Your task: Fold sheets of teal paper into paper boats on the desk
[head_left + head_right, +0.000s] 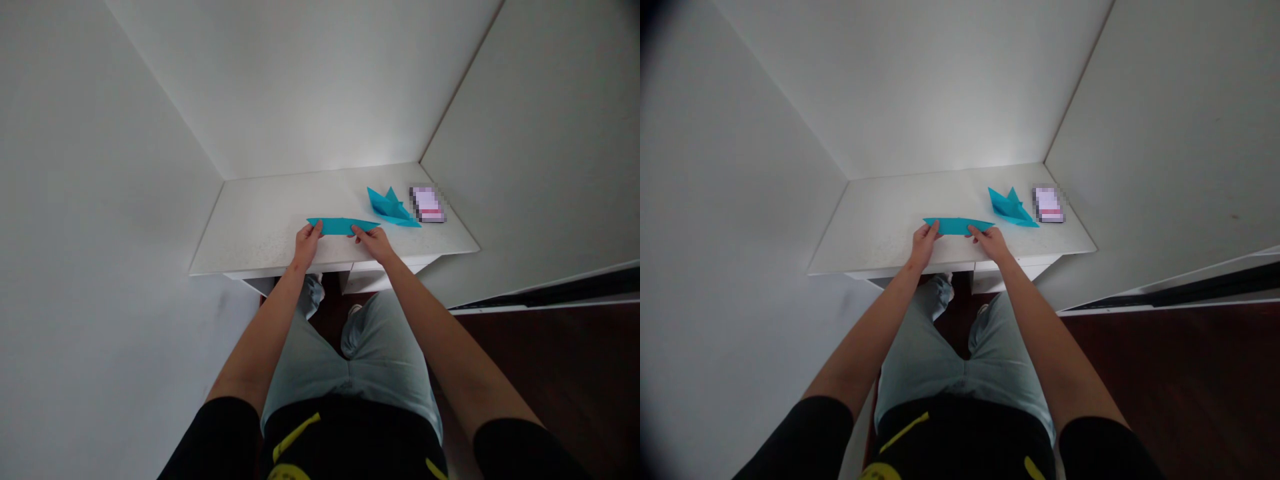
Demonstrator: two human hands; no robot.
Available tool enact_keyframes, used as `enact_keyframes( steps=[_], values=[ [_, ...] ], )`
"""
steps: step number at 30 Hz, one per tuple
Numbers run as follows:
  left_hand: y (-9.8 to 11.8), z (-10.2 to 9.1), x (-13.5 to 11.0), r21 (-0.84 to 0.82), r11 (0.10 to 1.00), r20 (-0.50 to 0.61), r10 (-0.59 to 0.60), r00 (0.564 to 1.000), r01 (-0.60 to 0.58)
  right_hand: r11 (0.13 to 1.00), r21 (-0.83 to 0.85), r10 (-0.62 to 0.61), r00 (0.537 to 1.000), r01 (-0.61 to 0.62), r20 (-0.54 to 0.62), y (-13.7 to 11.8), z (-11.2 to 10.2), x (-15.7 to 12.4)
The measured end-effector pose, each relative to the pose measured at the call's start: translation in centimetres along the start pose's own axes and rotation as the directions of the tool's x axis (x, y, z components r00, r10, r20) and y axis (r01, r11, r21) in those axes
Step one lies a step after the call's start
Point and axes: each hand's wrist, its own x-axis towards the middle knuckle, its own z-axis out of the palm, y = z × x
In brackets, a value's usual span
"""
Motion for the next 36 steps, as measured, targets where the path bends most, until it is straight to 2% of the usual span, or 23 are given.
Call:
enact_keyframes(
  steps=[4, 8, 12, 16, 23, 29, 36],
  values=[
    [-0.3, -0.1, 0.3, -0.014, 1.000, -0.056, 0.005, 0.998, -0.006, 0.999, -0.038, -0.004, 1.000, 0.005, 0.024, 0.2, 0.0, 0.1],
    [-0.1, -0.2, 0.3, 0.022, 0.999, -0.053, 0.034, 0.998, -0.033, 0.998, -0.070, 0.005, 1.000, -0.005, -0.002, 0.7, 0.1, 0.4],
    [0.0, -0.4, 0.2, 0.019, 1.000, -0.014, 0.024, 1.000, -0.024, 0.999, 0.042, 0.024, 0.996, -0.020, -0.085, 0.7, 0.1, 0.4],
    [-0.3, -0.5, 0.4, -0.026, 1.000, -0.041, -0.007, 0.999, 0.006, 0.984, 0.178, 0.015, 0.992, 0.007, -0.126, 0.4, 0.0, 0.3],
    [-0.3, -0.4, 0.4, -0.061, 0.998, -0.054, -0.039, 0.998, 0.036, 0.977, 0.209, -0.003, 0.983, 0.042, -0.183, 0.7, -0.1, 0.3],
    [0.3, -0.5, 0.1, -0.014, 1.000, -0.037, 0.025, 0.999, -0.025, 0.964, 0.246, -0.046, 0.971, 0.105, -0.236, 1.1, -0.2, 0.6],
    [0.4, -0.7, -0.1, 0.024, 0.998, -0.041, 0.062, 0.997, -0.061, 0.957, 0.269, -0.067, 0.986, 0.106, -0.152, 1.3, -0.2, 0.5]
  ],
)
